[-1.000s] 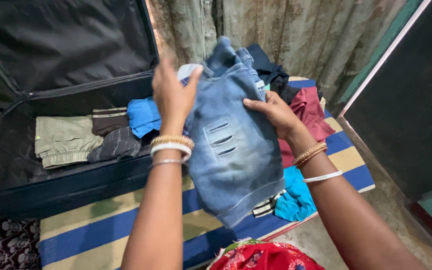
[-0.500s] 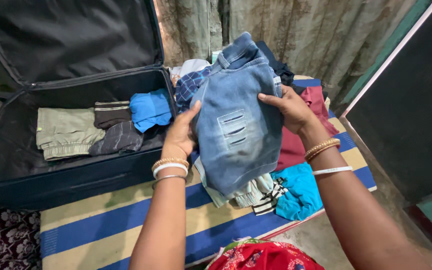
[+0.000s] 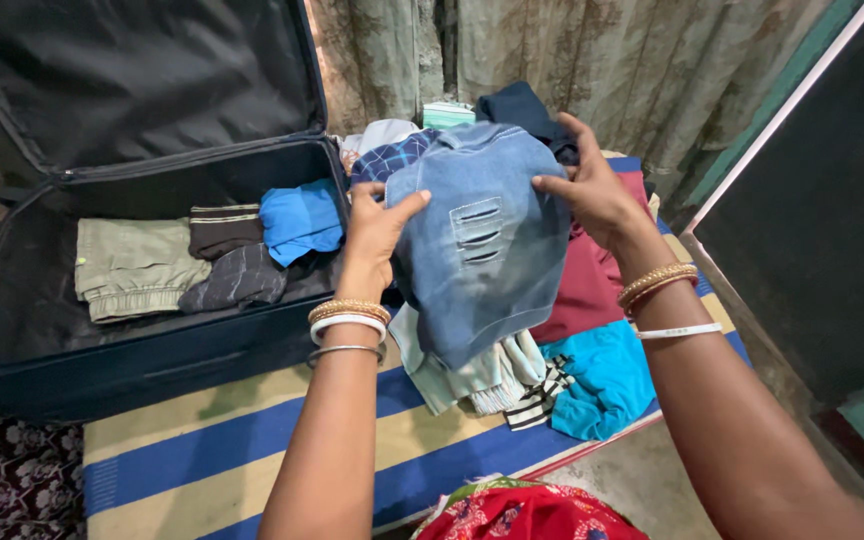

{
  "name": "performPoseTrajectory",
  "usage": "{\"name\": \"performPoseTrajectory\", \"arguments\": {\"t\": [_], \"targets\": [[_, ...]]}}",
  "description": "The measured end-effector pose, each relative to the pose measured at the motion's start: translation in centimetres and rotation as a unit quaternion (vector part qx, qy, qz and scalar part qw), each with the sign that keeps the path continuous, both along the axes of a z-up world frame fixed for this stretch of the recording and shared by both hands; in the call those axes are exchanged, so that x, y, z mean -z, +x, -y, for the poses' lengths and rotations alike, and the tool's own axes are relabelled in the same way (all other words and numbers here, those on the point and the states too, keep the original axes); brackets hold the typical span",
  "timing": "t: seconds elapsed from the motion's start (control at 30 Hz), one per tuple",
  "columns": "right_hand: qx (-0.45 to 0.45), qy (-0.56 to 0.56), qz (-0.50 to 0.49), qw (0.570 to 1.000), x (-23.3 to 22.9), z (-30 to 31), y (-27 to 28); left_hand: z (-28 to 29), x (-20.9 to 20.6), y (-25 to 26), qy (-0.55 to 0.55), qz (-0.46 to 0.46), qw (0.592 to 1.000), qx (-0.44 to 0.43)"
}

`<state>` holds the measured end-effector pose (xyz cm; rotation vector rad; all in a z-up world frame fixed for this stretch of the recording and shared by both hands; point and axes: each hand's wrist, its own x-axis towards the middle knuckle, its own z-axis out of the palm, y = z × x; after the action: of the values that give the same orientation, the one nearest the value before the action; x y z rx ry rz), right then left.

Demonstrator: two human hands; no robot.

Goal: The person packs clothing into a suitcase by folding a blue shirt and placing it inside, then arranging other garments like jeans and shorts into the main compartment.

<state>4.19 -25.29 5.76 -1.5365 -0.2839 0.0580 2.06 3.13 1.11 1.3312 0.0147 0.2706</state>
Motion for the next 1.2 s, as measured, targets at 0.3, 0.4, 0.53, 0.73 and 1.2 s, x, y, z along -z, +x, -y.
{"name": "performPoseTrajectory", "arguments": {"t": [0.3,0.4,0.53,0.73,1.2], "targets": [[-0.089,-0.301,0.149,0.938,-1.5,1.3,-1.4,0.2,-3.4,-2.0,0.478,0.072,0.873,0.055],[-0.066,-0.372,0.139,0.915,-1.0,1.8,-0.8,0.4,-3.3,-2.3,0.509,0.093,0.855,0.036],[-0.029,-0.461,0.071,0.884,-0.2,2.1,0.2,0.6,-3.7,-2.7,0.569,0.112,0.814,-0.034],[0.028,-0.627,0.181,0.757,-0.3,2.1,0.2,1.3,-5.5,-2.9,0.554,0.140,0.821,0.010],[-0.035,-0.228,-0.065,0.971,-0.2,-1.8,-1.3,4.4,-7.2,-0.9,0.322,0.134,0.932,-0.101]]}}
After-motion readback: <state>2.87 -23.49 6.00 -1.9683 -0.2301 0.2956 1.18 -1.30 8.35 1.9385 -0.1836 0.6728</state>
